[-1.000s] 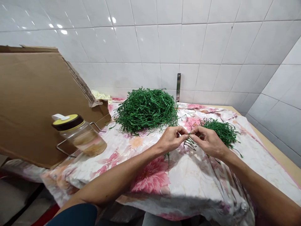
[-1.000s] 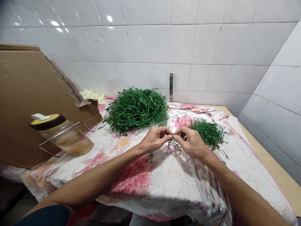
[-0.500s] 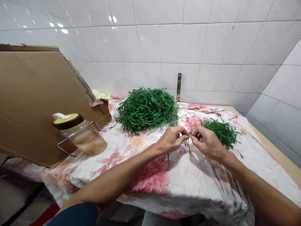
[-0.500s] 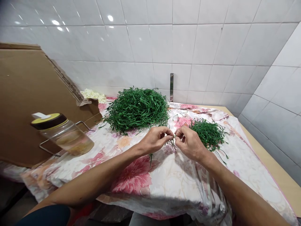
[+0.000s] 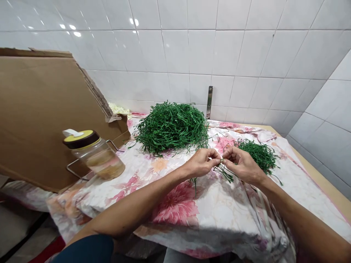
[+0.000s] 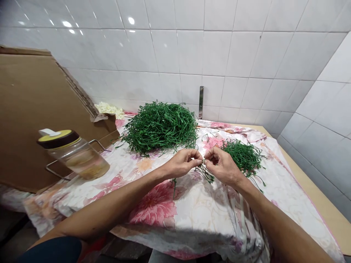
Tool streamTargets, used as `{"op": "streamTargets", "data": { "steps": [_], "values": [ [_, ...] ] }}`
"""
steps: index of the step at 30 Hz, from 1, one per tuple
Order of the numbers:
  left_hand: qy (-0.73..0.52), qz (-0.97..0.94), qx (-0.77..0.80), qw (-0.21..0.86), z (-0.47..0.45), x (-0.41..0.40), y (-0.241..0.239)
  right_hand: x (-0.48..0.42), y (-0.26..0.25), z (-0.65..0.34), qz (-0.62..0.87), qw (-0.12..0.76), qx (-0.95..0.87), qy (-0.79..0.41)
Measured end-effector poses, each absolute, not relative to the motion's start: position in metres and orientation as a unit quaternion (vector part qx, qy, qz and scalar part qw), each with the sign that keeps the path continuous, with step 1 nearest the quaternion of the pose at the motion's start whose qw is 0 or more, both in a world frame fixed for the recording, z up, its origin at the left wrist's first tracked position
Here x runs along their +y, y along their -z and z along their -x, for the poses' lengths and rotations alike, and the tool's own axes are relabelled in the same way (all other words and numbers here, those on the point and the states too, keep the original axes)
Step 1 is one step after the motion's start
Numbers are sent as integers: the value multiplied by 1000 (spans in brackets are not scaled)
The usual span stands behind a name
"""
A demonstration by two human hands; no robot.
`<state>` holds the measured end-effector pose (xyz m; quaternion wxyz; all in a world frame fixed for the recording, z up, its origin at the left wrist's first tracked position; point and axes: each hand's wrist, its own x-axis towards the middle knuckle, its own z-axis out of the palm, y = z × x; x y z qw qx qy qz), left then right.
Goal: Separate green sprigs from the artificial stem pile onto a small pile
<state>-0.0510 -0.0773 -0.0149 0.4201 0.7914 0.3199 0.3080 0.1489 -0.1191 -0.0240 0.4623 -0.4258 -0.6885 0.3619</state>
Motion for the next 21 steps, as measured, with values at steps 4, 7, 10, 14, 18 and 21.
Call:
{"op": "streamTargets", "data": {
  "steps": [4,7,10,14,18,21],
  "values": [
    [-297,-834,335,323,53,-84,10,-116,27,-150,416,463,-687,-375],
    [-291,-860,331,255,54,-88,6,-115,30,-150,410,473,-691,-361],
    [-297,-877,314,207,55,-89,5,-115,32,-151,411,474,-703,-336],
    [-279,-894,306,172,56,-87,6,-116,31,-155,420,440,-734,-300],
    [-242,-918,300,90,57,-88,6,-115,33,-156,420,427,-743,-297],
    [-199,-929,311,12,57,-91,7,-114,36,-153,412,434,-734,-320]
  ]
}}
